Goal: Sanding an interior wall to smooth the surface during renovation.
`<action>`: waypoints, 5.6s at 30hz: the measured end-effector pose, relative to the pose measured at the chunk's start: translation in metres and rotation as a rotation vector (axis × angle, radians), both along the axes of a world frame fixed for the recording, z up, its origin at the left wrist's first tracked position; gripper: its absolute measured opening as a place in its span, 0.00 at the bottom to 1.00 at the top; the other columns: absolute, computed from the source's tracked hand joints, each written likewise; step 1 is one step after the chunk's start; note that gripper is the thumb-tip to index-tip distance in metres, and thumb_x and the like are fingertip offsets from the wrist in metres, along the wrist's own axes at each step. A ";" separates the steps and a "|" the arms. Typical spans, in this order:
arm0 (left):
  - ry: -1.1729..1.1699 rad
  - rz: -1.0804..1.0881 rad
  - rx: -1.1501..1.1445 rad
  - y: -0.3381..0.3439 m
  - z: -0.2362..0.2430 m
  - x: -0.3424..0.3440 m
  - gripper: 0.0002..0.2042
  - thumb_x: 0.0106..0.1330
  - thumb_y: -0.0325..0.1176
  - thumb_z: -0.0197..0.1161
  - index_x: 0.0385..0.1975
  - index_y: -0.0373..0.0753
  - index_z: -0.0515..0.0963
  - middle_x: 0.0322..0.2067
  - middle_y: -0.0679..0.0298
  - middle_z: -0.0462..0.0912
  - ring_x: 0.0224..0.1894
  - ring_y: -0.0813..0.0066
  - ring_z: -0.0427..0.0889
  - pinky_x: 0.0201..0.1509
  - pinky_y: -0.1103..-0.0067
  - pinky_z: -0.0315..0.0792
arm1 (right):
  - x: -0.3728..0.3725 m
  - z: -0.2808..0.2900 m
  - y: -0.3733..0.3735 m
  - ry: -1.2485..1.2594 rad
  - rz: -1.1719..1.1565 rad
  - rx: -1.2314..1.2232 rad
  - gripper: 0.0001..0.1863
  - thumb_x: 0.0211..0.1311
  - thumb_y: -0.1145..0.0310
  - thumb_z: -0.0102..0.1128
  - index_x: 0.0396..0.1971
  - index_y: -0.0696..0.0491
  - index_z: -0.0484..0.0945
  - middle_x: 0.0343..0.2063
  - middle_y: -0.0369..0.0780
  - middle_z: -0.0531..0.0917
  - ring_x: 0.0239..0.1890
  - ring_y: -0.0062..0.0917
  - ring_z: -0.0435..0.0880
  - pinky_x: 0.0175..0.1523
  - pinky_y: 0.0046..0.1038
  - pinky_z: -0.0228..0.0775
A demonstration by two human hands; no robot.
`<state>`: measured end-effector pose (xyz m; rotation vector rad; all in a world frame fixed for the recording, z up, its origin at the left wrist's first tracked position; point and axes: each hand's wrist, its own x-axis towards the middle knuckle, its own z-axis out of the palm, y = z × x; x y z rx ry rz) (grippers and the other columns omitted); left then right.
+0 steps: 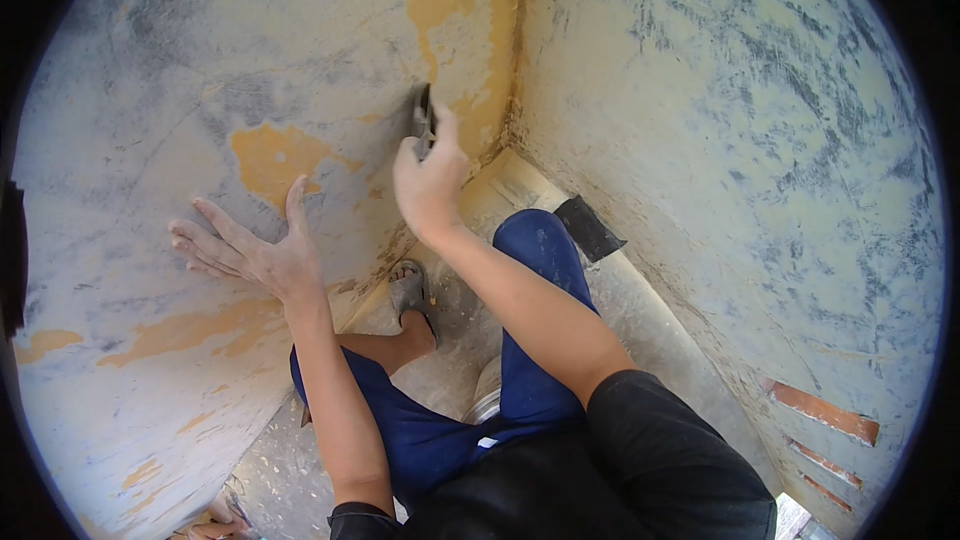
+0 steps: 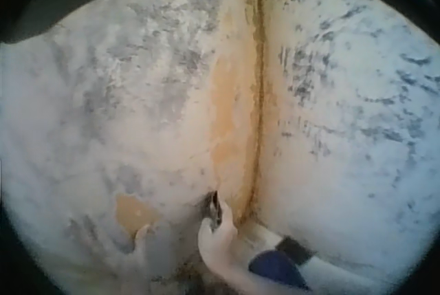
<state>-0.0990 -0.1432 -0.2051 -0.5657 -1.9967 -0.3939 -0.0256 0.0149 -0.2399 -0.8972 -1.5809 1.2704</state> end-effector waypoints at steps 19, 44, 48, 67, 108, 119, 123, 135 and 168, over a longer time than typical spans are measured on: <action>-1.065 -0.647 0.447 0.063 -0.014 0.058 0.25 0.60 0.37 0.78 0.55 0.30 0.82 0.48 0.54 0.87 0.49 0.64 0.87 0.55 0.71 0.78 | 0.052 0.008 0.044 0.283 0.712 -0.907 0.17 0.75 0.61 0.64 0.52 0.59 0.80 0.45 0.40 0.86 0.43 0.23 0.87 0.48 0.28 0.82; -1.459 -0.994 0.529 0.058 -0.014 0.038 0.26 0.59 0.32 0.79 0.56 0.30 0.79 0.45 0.55 0.88 0.47 0.72 0.86 0.54 0.75 0.78 | 0.090 0.034 0.033 -0.115 0.471 0.154 0.22 0.64 0.72 0.68 0.59 0.58 0.81 0.54 0.48 0.86 0.58 0.34 0.84 0.67 0.34 0.69; -1.554 -0.962 0.583 0.064 -0.020 0.039 0.25 0.62 0.33 0.77 0.56 0.29 0.79 0.45 0.55 0.88 0.46 0.72 0.86 0.52 0.76 0.78 | 0.083 0.009 0.052 -0.148 0.496 0.086 0.19 0.61 0.75 0.70 0.53 0.59 0.83 0.53 0.48 0.87 0.58 0.34 0.85 0.65 0.34 0.71; -1.651 -0.865 0.379 0.049 -0.021 0.039 0.11 0.76 0.34 0.62 0.49 0.33 0.80 0.38 0.56 0.90 0.40 0.74 0.85 0.49 0.74 0.76 | 0.091 0.009 0.064 -0.495 0.568 0.251 0.16 0.68 0.62 0.70 0.33 0.63 0.83 0.27 0.43 0.85 0.33 0.21 0.83 0.44 0.29 0.75; -1.145 -0.884 0.275 0.039 -0.013 0.042 0.26 0.58 0.15 0.47 0.54 0.35 0.84 0.49 0.47 0.89 0.50 0.61 0.89 0.61 0.72 0.76 | 0.093 0.013 0.072 -0.173 0.803 -0.853 0.20 0.71 0.56 0.69 0.34 0.61 0.80 0.37 0.44 0.85 0.44 0.30 0.86 0.50 0.38 0.85; -1.751 -1.249 0.425 0.012 -0.008 0.021 0.27 0.62 0.19 0.62 0.65 0.32 0.75 0.55 0.52 0.85 0.60 0.64 0.82 0.67 0.71 0.72 | 0.093 0.009 0.065 -0.256 0.674 -0.343 0.19 0.63 0.61 0.77 0.22 0.57 0.78 0.25 0.39 0.85 0.30 0.20 0.84 0.37 0.26 0.81; -1.651 -1.130 0.300 0.014 -0.003 0.021 0.31 0.64 0.30 0.73 0.67 0.30 0.72 0.54 0.49 0.85 0.56 0.64 0.84 0.62 0.72 0.76 | 0.093 0.013 0.061 -0.300 0.679 -0.242 0.18 0.60 0.64 0.79 0.22 0.58 0.79 0.25 0.39 0.86 0.29 0.18 0.82 0.35 0.24 0.75; -1.680 -0.828 0.401 0.023 -0.018 0.025 0.16 0.66 0.32 0.73 0.48 0.28 0.85 0.37 0.56 0.91 0.38 0.74 0.88 0.45 0.77 0.80 | 0.089 0.011 0.045 -0.159 0.793 0.027 0.14 0.61 0.73 0.77 0.37 0.58 0.76 0.38 0.38 0.85 0.40 0.17 0.83 0.47 0.24 0.76; -1.610 -0.853 0.280 0.027 -0.026 0.034 0.13 0.76 0.36 0.62 0.44 0.30 0.84 0.31 0.61 0.87 0.34 0.77 0.80 0.42 0.75 0.75 | 0.100 0.027 0.065 -0.406 1.046 -0.159 0.21 0.45 0.77 0.85 0.19 0.53 0.73 0.24 0.34 0.84 0.29 0.14 0.81 0.34 0.22 0.73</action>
